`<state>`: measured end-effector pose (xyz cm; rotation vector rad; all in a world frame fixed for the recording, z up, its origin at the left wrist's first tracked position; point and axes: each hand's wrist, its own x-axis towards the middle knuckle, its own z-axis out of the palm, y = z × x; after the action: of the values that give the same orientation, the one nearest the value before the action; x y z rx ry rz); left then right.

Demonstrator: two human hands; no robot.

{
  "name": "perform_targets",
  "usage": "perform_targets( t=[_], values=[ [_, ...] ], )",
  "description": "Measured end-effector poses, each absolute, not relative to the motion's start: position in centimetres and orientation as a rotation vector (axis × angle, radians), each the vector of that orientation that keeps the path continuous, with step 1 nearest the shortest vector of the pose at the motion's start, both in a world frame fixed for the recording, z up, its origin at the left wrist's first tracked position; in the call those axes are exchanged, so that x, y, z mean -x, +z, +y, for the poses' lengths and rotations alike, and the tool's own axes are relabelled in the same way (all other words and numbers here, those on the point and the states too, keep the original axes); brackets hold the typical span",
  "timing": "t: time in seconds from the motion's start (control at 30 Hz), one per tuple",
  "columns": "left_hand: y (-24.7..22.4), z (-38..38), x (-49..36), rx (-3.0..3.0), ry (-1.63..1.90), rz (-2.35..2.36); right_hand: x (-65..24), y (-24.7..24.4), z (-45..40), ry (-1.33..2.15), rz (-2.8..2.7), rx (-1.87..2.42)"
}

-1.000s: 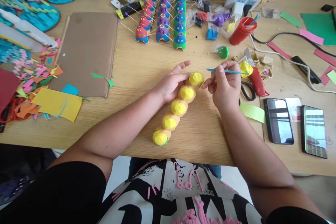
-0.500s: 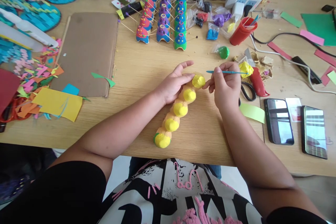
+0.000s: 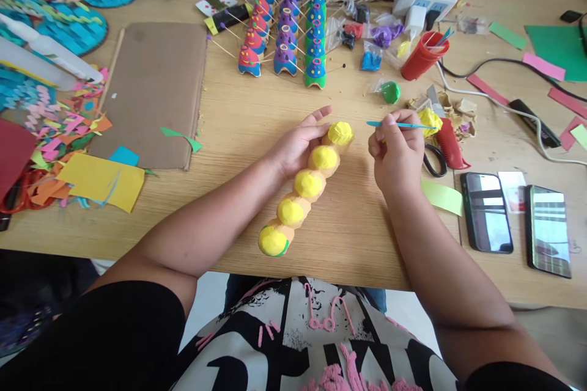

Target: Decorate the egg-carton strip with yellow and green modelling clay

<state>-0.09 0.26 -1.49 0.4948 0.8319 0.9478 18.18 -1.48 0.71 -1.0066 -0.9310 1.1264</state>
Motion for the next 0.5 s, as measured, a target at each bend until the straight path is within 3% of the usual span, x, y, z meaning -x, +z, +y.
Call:
perform_targets(
  t=[0.17,0.5],
  values=[
    [-0.8,0.3,0.3,-0.397,0.924,0.854,-18.0,0.3,-1.4,1.341,-1.029,0.909],
    [0.8,-0.2,0.1,-0.331,0.902,0.84,-18.1,-0.7,-1.2,1.295,-1.156,0.908]
  ],
)
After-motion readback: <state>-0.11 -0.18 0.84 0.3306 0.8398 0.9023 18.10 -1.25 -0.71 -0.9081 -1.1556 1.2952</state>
